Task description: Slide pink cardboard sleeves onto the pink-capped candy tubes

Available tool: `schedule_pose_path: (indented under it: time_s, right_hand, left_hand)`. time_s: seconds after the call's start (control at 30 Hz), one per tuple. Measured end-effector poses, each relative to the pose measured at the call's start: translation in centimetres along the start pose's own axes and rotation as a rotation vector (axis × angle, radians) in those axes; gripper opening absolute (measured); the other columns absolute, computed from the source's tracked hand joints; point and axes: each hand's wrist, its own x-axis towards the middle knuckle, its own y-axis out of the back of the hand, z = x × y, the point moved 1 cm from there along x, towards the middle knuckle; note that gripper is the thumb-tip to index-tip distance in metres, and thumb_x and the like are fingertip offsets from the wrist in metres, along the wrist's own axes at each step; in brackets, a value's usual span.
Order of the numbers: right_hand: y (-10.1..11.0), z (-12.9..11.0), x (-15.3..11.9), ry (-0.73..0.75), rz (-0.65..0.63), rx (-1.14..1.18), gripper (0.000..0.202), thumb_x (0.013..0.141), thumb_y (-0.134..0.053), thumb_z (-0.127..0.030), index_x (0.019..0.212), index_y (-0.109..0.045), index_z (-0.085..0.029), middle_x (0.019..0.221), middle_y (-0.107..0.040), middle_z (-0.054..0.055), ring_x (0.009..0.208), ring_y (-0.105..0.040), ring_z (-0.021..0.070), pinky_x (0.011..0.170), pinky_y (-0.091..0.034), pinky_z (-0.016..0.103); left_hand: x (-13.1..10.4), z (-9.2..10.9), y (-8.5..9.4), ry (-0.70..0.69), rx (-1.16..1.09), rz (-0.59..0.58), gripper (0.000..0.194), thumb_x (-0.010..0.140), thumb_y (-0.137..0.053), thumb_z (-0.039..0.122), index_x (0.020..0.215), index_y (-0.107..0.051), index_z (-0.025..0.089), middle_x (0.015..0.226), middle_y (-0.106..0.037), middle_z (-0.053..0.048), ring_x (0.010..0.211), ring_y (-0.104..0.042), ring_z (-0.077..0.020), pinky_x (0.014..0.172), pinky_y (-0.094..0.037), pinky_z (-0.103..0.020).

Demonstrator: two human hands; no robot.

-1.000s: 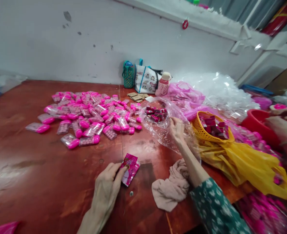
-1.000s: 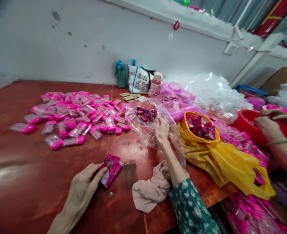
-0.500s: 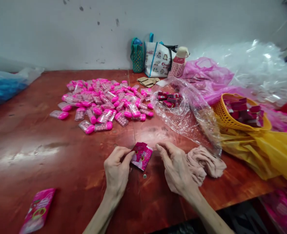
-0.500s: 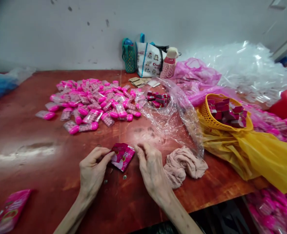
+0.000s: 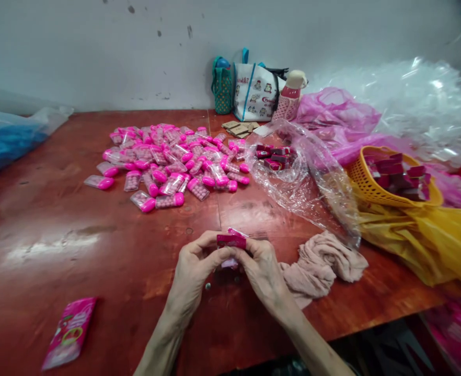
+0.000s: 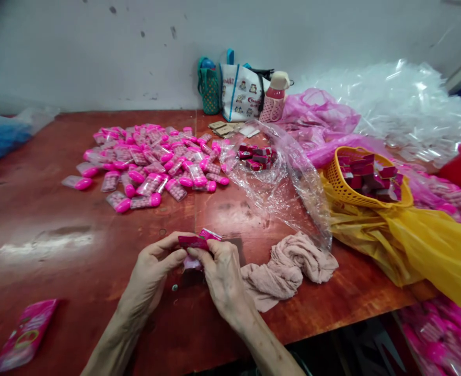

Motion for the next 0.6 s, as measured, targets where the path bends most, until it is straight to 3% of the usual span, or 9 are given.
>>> schedule_pose_path:
  time_s: [0.1, 0.2, 0.4, 0.5, 0.6]
  right_hand:
    - [0.7, 1.0, -0.9, 0.082, 0.038, -0.136, 0.019, 0.076, -0.057, -0.031, 0.088, -0.068, -0.022, 0.076, -0.065, 0.003, 0.071, -0.056, 0.0203, 0.062, -0.045, 0.028]
    - [0.8, 1.5, -1.4, 0.111, 0.021, -0.18, 0.017, 0.075, -0.058, -0.03, 0.087, -0.067, -0.023, 0.079, -0.065, 0.004, 0.073, -0.056, 0.0213, 0.064, -0.044, 0.029]
    - [-0.1, 0.3, -0.4, 0.02, -0.205, -0.02, 0.014, 0.074, -0.06, -0.031, 0.076, -0.067, -0.019, 0.071, -0.063, 0.0, 0.068, -0.055, 0.0166, 0.059, -0.043, 0.024]
    - [-0.8, -0.5, -0.1, -0.043, -0.192, 0.057, 0.019, 0.079, -0.056, -0.031, 0.072, -0.065, -0.015, 0.061, -0.059, -0.001, 0.058, -0.052, 0.0124, 0.053, -0.039, 0.021]
    - [-1.2, -1.4, -0.5, -0.04, -0.125, -0.034, 0.027, 0.083, -0.05, -0.028, 0.062, -0.059, -0.014, 0.054, -0.052, -0.003, 0.051, -0.047, 0.0097, 0.05, -0.035, 0.02]
  left_hand:
    - [0.0, -0.1, 0.1, -0.008, 0.063, 0.017, 0.008, 0.07, -0.064, 0.019, 0.067, -0.067, 0.013, 0.063, -0.058, 0.0, 0.059, -0.05, -0.0098, 0.056, -0.04, -0.019]
    - [0.2, -0.7, 0.2, 0.06, -0.063, 0.06, 0.01, 0.067, -0.067, 0.02, 0.06, -0.065, 0.013, 0.056, -0.055, 0.002, 0.053, -0.049, -0.009, 0.053, -0.04, -0.02]
    - [0.5, -1.1, 0.8, 0.196, -0.258, 0.14, 0.012, 0.058, -0.074, 0.016, 0.067, -0.068, 0.012, 0.058, -0.061, 0.0, 0.054, -0.055, -0.0106, 0.055, -0.044, -0.022]
    - [0.5, -0.8, 0.8, 0.156, -0.293, 0.126, 0.01, 0.058, -0.073, 0.016, 0.065, -0.067, 0.012, 0.054, -0.059, 0.001, 0.051, -0.053, -0.0096, 0.052, -0.044, -0.021]
    - [0.5, -0.8, 0.7, 0.17, -0.306, 0.124, 0.01, 0.057, -0.073, 0.017, 0.061, -0.065, 0.011, 0.051, -0.058, 0.001, 0.047, -0.052, -0.0097, 0.049, -0.043, -0.022]
